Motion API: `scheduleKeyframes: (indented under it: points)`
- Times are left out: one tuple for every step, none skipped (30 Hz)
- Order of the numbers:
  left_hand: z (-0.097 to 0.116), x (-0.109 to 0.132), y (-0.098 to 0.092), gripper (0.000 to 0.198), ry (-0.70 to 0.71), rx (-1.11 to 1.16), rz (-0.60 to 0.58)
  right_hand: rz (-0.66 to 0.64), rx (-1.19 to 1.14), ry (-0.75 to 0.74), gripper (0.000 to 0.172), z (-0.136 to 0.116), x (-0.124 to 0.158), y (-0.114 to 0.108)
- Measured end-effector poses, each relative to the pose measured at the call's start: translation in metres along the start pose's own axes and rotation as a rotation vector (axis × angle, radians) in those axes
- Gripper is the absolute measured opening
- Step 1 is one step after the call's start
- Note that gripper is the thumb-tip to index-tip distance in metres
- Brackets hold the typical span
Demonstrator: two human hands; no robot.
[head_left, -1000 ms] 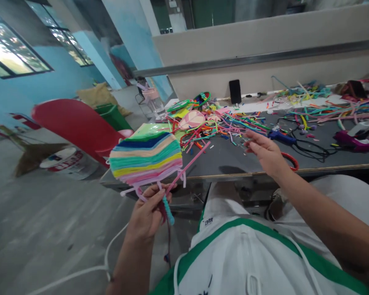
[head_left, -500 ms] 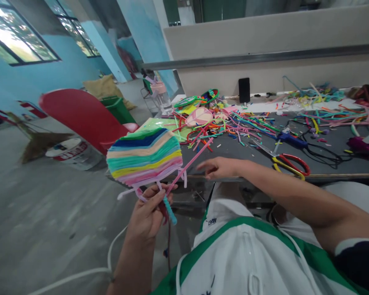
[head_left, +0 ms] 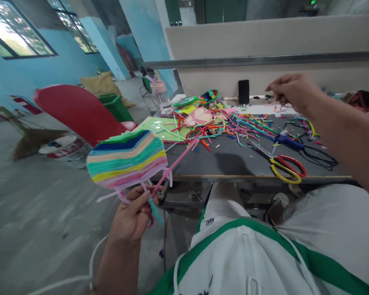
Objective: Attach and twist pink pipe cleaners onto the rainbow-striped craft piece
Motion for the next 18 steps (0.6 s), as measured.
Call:
scheduleKeyframes:
  points:
    - [0.000, 0.000, 0.001, 0.026, 0.009, 0.005, 0.000, 0.048, -0.099, 0.088, 0.019, 0.006, -0.006, -0.009]
    - [0.001, 0.000, 0.003, 0.026, 0.018, 0.007, -0.002, 0.067, -0.147, 0.159, 0.017, 0.014, -0.011, -0.014]
    - [0.002, 0.001, 0.004, 0.025, 0.025, 0.007, -0.005, 0.074, -0.180, 0.228, 0.017, 0.022, -0.018, -0.018]
    - [0.002, 0.002, 0.005, 0.024, 0.028, 0.004, -0.007, 0.081, -0.208, 0.297, 0.021, 0.030, -0.026, -0.021]
    - [0.002, 0.004, 0.006, 0.024, 0.025, -0.001, -0.013, 0.099, -0.229, 0.340, 0.028, 0.037, -0.034, -0.026]
    - [0.002, 0.005, 0.007, 0.025, 0.018, -0.008, -0.020, 0.138, -0.239, 0.358, 0.035, 0.042, -0.045, -0.034]
    - [0.002, 0.006, 0.008, 0.025, 0.011, -0.015, -0.027, 0.162, -0.225, 0.357, 0.041, 0.044, -0.055, -0.044]
    - [0.002, 0.007, 0.008, 0.025, 0.008, -0.021, -0.028, 0.200, -0.190, 0.348, 0.045, 0.044, -0.066, -0.057]
    - [0.001, 0.008, 0.008, 0.024, 0.009, -0.026, -0.022, 0.242, -0.171, 0.329, 0.046, 0.043, -0.075, -0.073]
    - [0.000, 0.008, 0.008, 0.024, 0.009, -0.028, -0.012, 0.278, -0.153, 0.313, 0.047, 0.040, -0.082, -0.089]
    - [-0.001, 0.009, 0.007, 0.024, 0.010, -0.030, 0.000, 0.317, -0.127, 0.296, 0.047, 0.036, -0.086, -0.106]
    - [-0.003, 0.009, 0.007, 0.025, 0.010, -0.033, 0.008, 0.352, -0.096, 0.268, 0.047, 0.032, -0.087, -0.122]
    - [-0.005, 0.009, 0.007, 0.025, 0.006, -0.036, 0.009, 0.378, -0.056, 0.247, 0.050, 0.030, -0.085, -0.136]
    - [-0.007, 0.009, 0.008, 0.026, -0.001, -0.038, 0.002, 0.391, 0.020, 0.173, 0.054, 0.028, -0.081, -0.147]
    - [-0.009, 0.009, 0.009, 0.026, -0.011, -0.041, -0.007, 0.378, 0.300, 0.108, 0.058, 0.026, -0.075, -0.153]
    - [-0.011, 0.009, 0.010, 0.026, -0.023, -0.046, -0.017, 0.320, 0.394, 0.081, 0.061, 0.030, -0.068, -0.154]
    - [-0.013, 0.009, 0.011, 0.027, -0.036, -0.051, -0.027, 0.280, 0.458, 0.068, 0.061, 0.036, -0.061, -0.154]
    - [-0.014, 0.010, 0.013, 0.027, -0.047, -0.054, -0.036, 0.219, 0.530, 0.052, 0.061, 0.044, -0.056, -0.151]
Point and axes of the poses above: each hand's wrist, its own x-axis away from the middle knuckle, its own y-axis out of the palm, z = x × y, the point moved 4 cm from there along -x, towards the middle knuckle, and after that the axes turned 6 degrees about x, right-handed, at the moved point
